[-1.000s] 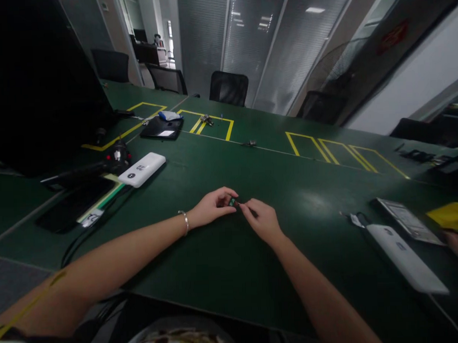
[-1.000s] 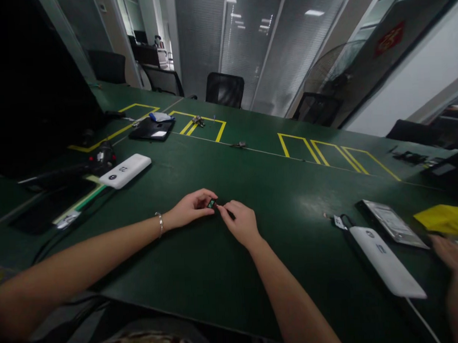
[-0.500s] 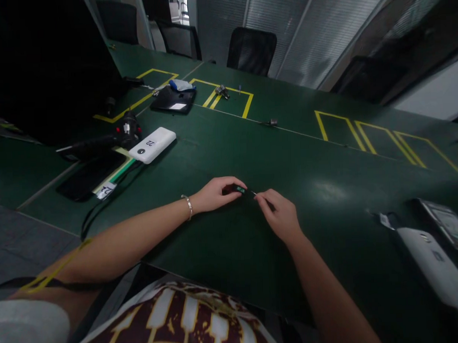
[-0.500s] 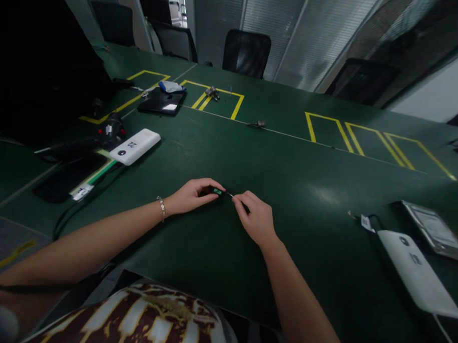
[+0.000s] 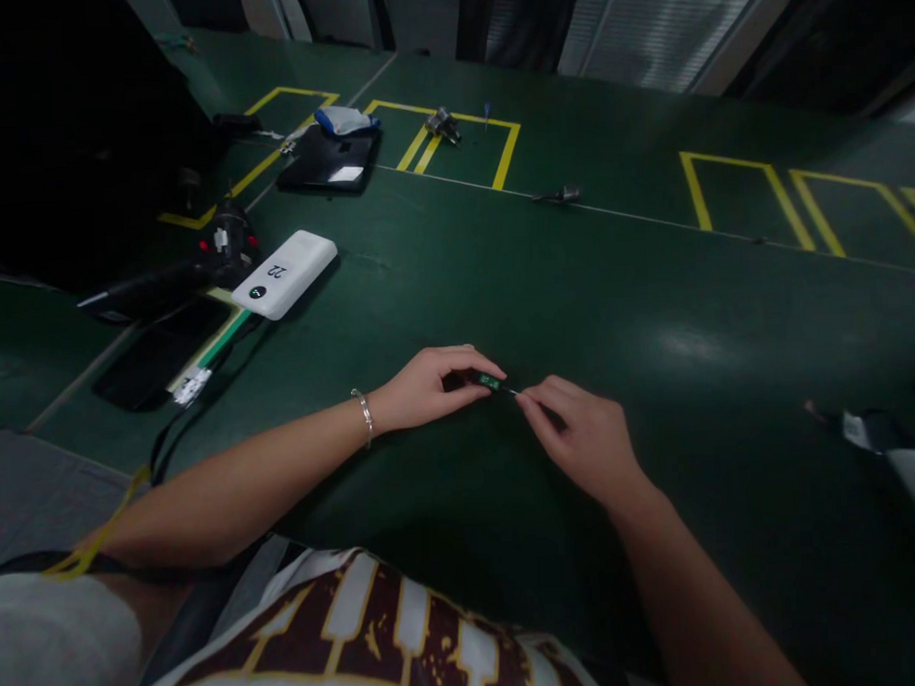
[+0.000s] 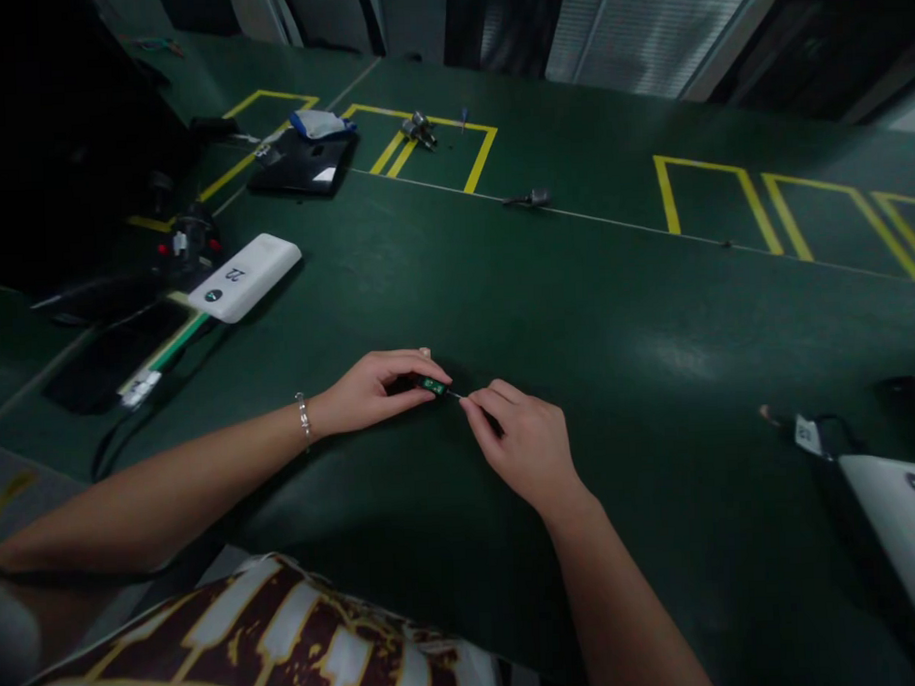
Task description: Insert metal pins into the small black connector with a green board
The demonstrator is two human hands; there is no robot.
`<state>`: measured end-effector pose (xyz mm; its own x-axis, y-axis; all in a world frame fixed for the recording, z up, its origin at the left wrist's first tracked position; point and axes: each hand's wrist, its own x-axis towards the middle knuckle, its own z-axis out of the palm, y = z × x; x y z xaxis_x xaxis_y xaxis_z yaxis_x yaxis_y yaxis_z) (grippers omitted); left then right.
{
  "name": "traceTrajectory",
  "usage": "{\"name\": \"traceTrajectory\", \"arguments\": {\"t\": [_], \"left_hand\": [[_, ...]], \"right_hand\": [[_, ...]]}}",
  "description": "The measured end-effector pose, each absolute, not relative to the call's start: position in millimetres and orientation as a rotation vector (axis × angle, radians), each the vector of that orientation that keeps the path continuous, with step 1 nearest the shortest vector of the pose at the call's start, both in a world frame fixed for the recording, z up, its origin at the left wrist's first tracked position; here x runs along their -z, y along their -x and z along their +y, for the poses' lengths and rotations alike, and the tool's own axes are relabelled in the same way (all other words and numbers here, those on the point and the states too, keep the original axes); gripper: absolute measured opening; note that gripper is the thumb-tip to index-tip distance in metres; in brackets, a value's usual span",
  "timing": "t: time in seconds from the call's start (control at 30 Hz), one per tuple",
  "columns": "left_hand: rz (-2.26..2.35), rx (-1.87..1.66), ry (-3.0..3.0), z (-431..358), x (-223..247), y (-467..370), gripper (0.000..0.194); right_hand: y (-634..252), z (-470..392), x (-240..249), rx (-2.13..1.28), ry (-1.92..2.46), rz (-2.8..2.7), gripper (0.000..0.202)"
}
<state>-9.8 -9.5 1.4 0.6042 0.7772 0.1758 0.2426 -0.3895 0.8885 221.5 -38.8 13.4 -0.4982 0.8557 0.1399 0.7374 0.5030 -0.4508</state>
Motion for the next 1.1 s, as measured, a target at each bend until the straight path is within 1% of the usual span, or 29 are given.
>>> {"name": "traceTrajectory", "arguments": {"t": [0.5,0.83,1.1], "left_hand": [[0.818,-0.803,-1.988,-9.4,2.0,10.7,0.025],[0.824,-0.844,-1.831,-11.3,3.0,9.8,0.025],[0.785,-0.845,-1.774,-10.4,-0.2,10.9,0.023]], "right_hand": [[-213.2,-37.7,-6.6,-0.364,1.308,-2.396,0.027],[-208.5,-41.2,-4.2,-0.523,1.246,-2.243,0.018],[-204.9,-40.3,-6.0,-0.584,1.220,-2.192,0.016]]}}
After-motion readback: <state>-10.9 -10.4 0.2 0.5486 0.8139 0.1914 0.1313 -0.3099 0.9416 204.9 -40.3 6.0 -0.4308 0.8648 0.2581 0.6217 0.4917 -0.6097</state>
